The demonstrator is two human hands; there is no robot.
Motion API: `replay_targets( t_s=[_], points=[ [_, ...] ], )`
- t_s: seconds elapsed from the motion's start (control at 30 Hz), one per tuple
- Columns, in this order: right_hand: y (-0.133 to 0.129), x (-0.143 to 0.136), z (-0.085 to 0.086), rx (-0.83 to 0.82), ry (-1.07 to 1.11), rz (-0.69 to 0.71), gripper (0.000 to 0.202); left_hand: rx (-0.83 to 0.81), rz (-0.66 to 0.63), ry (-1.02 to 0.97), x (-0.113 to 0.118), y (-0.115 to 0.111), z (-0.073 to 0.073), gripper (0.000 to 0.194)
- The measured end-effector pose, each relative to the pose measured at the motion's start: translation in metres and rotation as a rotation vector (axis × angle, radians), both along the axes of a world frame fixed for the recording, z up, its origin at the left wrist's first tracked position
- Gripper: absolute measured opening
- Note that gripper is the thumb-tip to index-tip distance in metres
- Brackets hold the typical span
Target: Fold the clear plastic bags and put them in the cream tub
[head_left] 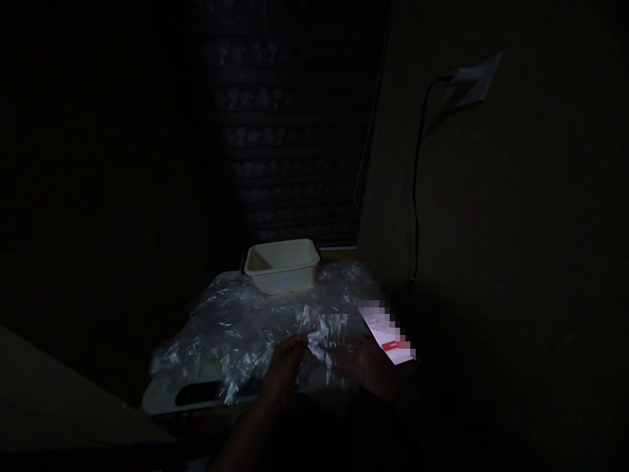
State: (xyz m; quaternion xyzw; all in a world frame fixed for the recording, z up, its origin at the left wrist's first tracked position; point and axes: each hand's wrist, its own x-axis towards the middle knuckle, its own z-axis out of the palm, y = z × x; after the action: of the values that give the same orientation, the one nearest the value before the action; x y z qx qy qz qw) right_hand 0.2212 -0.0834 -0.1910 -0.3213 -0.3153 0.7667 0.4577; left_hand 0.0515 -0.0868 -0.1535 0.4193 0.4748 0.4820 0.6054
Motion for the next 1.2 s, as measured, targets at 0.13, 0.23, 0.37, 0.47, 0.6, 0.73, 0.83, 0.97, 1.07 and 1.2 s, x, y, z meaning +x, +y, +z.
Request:
replay_targets(
  t_s=[0.13, 0.23, 0.37, 0.47, 0.6, 0.73, 0.83, 0.97, 1.07, 1.2],
  points=[
    [-0.003, 0.001, -0.004, -0.033, -0.161, -0.027, 0.022, 0.000, 0.071, 0.056, -0.002, 0.003, -0.009, 0.031],
    [0.002, 0.006, -0.008, 0.008, -0.287, -0.065, 0.018, 0.022, 0.075, 0.133, -0.005, 0.006, -0.014, 0.031],
    [0.007, 0.012, -0.010, 0.031, -0.417, -0.078, 0.023, 0.061, 0.029, 0.172, -0.007, 0.004, -0.016, 0.029],
    [0.005, 0.014, -0.007, 0.066, -0.435, -0.047, 0.022, -0.002, -0.017, 0.162, -0.007, 0.003, -0.019, 0.029],
    [0.002, 0.015, -0.005, 0.168, -0.434, -0.003, 0.020, -0.028, -0.059, 0.125, -0.010, 0.004, -0.022, 0.029],
    [0.002, 0.016, -0.005, 0.125, -0.372, -0.054, 0.020, -0.088, -0.133, 0.103, -0.012, 0.004, -0.017, 0.025],
    [0.002, 0.018, -0.005, 0.101, -0.373, -0.063, 0.023, -0.086, -0.125, 0.058, -0.011, 0.002, -0.012, 0.020],
    [0.001, 0.022, -0.007, 0.100, -0.397, -0.050, 0.029, -0.095, -0.123, 0.050, -0.012, 0.003, -0.013, 0.025],
    [0.003, 0.023, -0.007, 0.145, -0.449, -0.045, 0.026, -0.118, -0.155, 0.026, -0.014, 0.005, -0.016, 0.033],
    [0.006, 0.023, -0.004, 0.193, -0.521, -0.021, 0.028, -0.121, -0.230, -0.012, -0.015, 0.006, -0.018, 0.036]
  ],
)
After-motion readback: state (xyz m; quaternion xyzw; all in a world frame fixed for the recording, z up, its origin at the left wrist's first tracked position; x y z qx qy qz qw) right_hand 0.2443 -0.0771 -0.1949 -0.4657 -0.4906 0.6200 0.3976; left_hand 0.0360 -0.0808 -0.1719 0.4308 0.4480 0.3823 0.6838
